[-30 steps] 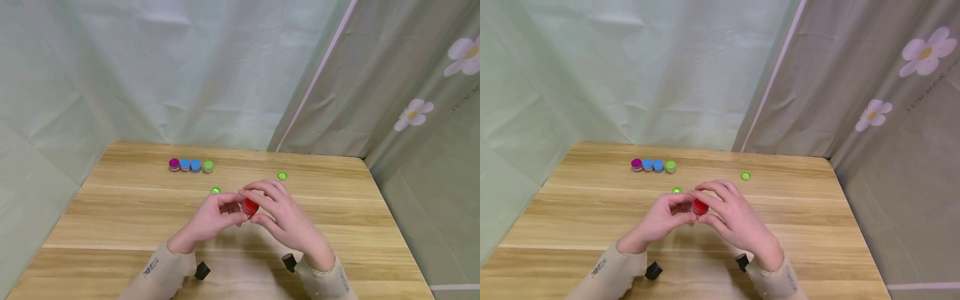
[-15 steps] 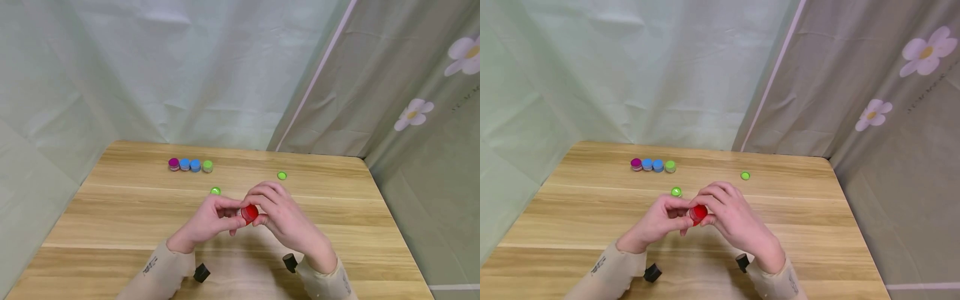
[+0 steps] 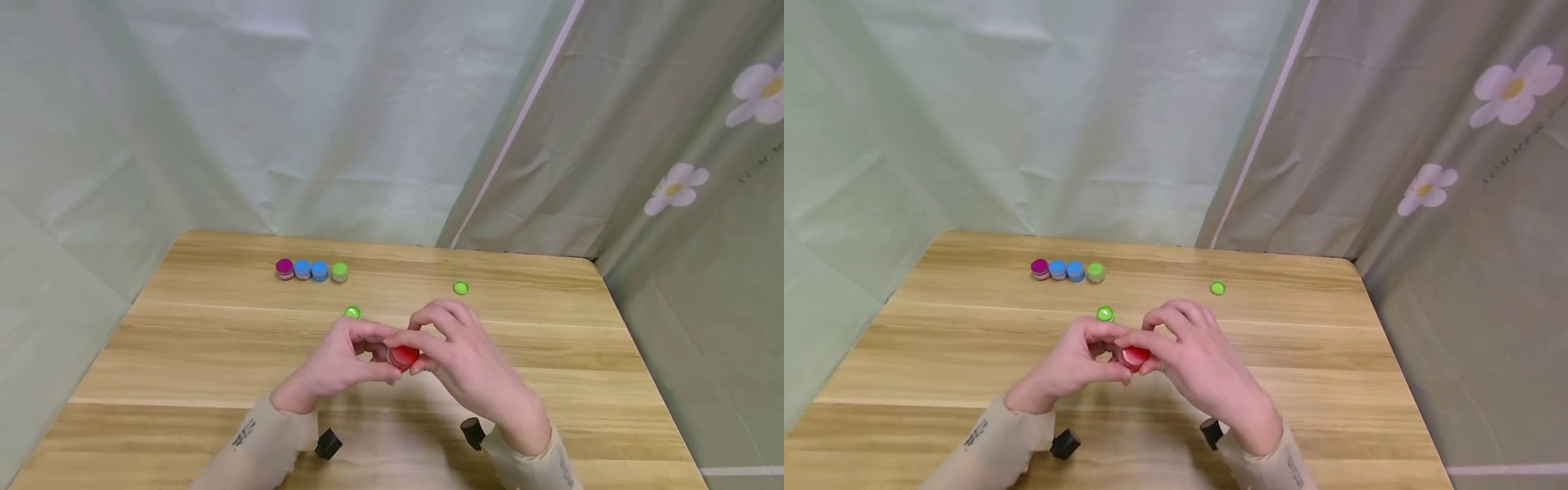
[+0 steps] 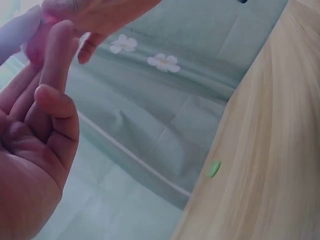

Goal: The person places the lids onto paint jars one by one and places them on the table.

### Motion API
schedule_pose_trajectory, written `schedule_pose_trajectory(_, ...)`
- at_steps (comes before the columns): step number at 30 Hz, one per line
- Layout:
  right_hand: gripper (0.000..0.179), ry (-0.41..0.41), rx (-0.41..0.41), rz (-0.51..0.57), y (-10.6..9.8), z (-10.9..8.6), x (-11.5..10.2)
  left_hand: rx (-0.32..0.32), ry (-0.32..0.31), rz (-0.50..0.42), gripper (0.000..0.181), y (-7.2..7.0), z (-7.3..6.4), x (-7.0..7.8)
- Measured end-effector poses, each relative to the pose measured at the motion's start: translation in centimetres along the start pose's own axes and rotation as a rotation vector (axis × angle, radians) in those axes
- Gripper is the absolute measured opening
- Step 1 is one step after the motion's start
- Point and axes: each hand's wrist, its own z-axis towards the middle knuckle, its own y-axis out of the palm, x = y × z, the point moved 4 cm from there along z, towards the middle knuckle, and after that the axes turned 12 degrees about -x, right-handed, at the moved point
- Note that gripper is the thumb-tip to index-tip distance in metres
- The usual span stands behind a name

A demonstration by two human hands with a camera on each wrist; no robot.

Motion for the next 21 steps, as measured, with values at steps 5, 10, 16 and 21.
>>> schedule_pose_trajectory(5, 0.037, -0.001, 0.028, 0.0, -0.3, -0.1, -0.1, 0.019, -0.058, 0.101, 0.034, 0.2, 0.1, 0.1)
schedule_pose_trajectory(10, 0.055, 0.053, 0.01, 0.038, -0.9, -0.3, 0.9, 0.052, -0.112, 0.171, 0.034, -0.3, 0.0, 0.0)
schedule_pose_trajectory(16, 0.064, 0.195, -0.04, 0.107, -1.3, -1.3, 3.1, 0.209, -0.272, 0.303, 0.042, -3.4, -0.4, 0.1)
schedule_pose_trajectory(21, 0.048, 0.351, -0.052, 0.163, -1.1, -2.2, 5.7, 0.304, -0.381, 0.451, 0.039, -7.4, -0.1, 0.1)
